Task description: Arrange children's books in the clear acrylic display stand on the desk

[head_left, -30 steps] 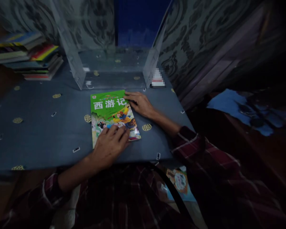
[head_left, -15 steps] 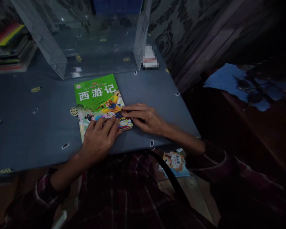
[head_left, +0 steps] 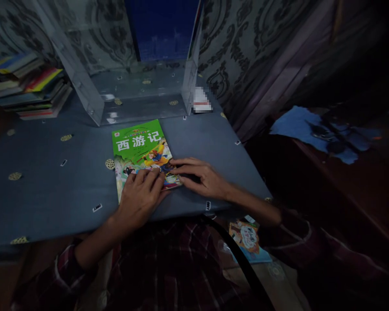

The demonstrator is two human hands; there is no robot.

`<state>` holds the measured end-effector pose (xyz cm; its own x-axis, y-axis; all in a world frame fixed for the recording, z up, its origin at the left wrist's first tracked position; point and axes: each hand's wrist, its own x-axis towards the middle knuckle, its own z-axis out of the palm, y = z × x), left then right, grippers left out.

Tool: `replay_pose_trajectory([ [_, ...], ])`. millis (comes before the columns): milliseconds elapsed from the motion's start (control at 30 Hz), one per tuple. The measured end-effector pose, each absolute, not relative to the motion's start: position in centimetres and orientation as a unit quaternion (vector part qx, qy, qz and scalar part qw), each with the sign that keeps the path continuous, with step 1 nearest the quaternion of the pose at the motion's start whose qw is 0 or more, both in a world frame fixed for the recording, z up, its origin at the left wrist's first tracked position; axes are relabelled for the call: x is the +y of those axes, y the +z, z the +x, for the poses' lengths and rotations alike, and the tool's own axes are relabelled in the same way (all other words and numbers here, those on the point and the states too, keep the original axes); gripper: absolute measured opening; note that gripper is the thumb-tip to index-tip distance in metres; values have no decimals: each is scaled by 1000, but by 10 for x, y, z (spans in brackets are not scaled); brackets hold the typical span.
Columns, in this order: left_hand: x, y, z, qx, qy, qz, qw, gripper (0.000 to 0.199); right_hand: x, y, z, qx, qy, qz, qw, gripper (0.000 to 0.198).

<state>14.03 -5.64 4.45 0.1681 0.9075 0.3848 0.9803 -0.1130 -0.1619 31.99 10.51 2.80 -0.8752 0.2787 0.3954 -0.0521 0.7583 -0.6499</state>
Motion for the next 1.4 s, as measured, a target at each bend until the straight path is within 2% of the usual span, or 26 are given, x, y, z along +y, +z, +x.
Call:
replay_pose_trajectory([
  [200, -60, 46, 133, -636, -88, -746, 175, 34, 97, 32, 317, -881, 390, -79, 257, 38],
  [467, -63, 46, 133, -648, -79, -746, 135, 36, 88, 27, 326, -879, 390, -75, 264, 42],
  [700, -64, 44, 134, -649, -87, -742, 146, 38, 80, 26, 333, -883, 371, -71, 279, 41],
  [933, -83, 39, 134, -624, -121, -759, 142, 32, 72, 25, 334, -910, 296, -22, 289, 38],
  [1167, -91, 36, 147, -631, -115, -752, 154, 35, 59, 25, 335, -951, 155, -30, 265, 34],
  [1400, -101, 32, 143, -642, -124, -744, 136, 44, 48, 28, 332, -955, 123, -55, 265, 36],
])
